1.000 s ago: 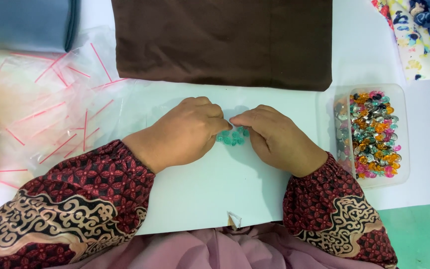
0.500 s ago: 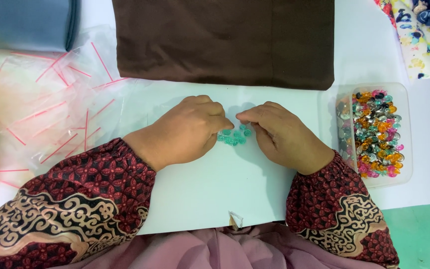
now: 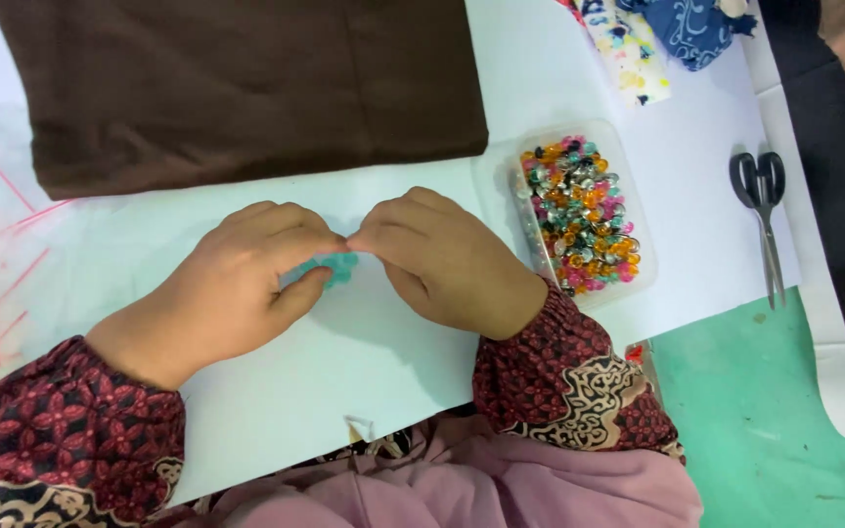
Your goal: Sorting colorful buttons from a bulk container and placing them into small plastic bags.
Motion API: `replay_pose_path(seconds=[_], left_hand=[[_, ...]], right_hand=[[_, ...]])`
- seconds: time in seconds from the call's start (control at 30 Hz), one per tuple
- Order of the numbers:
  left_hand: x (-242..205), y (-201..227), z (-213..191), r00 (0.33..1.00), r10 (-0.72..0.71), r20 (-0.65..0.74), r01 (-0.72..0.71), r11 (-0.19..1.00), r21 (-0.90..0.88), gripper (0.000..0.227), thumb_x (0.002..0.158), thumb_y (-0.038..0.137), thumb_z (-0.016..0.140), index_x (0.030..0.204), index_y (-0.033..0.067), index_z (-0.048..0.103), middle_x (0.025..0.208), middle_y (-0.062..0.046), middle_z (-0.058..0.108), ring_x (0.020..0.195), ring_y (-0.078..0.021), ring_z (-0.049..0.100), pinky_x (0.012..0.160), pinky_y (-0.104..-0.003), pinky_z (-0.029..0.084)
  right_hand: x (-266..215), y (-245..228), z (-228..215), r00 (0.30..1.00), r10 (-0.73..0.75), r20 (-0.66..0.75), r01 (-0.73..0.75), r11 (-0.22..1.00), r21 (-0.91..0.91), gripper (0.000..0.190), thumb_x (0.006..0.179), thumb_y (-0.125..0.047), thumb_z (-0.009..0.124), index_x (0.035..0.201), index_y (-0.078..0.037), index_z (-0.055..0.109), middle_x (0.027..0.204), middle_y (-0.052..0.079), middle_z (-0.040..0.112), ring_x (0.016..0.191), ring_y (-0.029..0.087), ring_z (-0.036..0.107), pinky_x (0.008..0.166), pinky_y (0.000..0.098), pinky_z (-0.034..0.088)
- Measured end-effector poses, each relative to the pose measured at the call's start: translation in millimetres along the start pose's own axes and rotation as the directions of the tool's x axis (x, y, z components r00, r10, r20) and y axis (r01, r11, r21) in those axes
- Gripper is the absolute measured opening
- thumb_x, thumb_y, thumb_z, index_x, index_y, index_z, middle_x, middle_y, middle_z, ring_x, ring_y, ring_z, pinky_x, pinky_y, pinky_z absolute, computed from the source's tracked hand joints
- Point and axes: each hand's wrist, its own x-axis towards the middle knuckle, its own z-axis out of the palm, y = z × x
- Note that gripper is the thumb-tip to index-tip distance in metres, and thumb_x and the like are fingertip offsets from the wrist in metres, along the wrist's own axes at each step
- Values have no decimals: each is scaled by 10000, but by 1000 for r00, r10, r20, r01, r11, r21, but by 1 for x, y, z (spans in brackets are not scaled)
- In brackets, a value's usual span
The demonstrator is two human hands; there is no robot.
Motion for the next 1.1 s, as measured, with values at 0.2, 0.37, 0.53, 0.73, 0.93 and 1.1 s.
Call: replay_pose_path(seconds=[0.2,0.37,0.53,0.73,0.93,1.1], left_hand=[[56,23,28,991,70,111,-70,998,-7,227,928,118,671,1146,112,735,1000,-34,686,962,-270,635,909,-424,494],[121,21,74,960,55,276,-67,997,37,294,953,182,600,1215,166,733,1107,-20,681,1084,-307,564,958,-474,427],[178,9,113,961,71,268,-135,965,227,249,965,275,606,1151,205,755,1041,-13,630,1091,-304,525,896,-498,403],[203,-2,137,951,142,275,-244,891,384,253,792,-42,669,789,194,760,939,5,544,1054,-292,430,896,-467,360],[213,9,143,934,74,348,-269,789,553,245,906,148,599,836,214,825,1108,-60,632,1366,-402,379,1096,-573,267],[218,-3,147,946,157,283,-298,765,571,212,763,17,661,768,203,763,1083,-80,590,1329,-433,407,1063,-545,322]], right_hand=[[-78,22,-84,956,248,-157,-283,919,-273,198,1041,-22,554,1196,-32,676,1141,120,676,1076,372,631,1000,482,458],[-138,64,-119,891,407,-201,-452,833,-319,230,987,83,621,1166,-26,718,1075,154,675,1025,368,603,920,480,466],[-154,97,-117,882,422,-209,-471,807,-357,296,955,101,627,1160,-77,746,1058,131,629,1039,389,557,906,485,463],[-150,119,-115,899,358,-253,-435,804,-406,279,963,93,615,1094,-76,794,1040,141,585,1052,399,506,838,477,483],[-145,130,-113,915,329,-232,-402,746,-531,229,951,46,664,1096,-77,790,980,118,536,967,363,486,750,469,466],[-136,143,-106,897,382,-224,-437,682,-587,170,976,-81,697,1129,-79,770,945,113,479,940,358,464,678,484,469]])
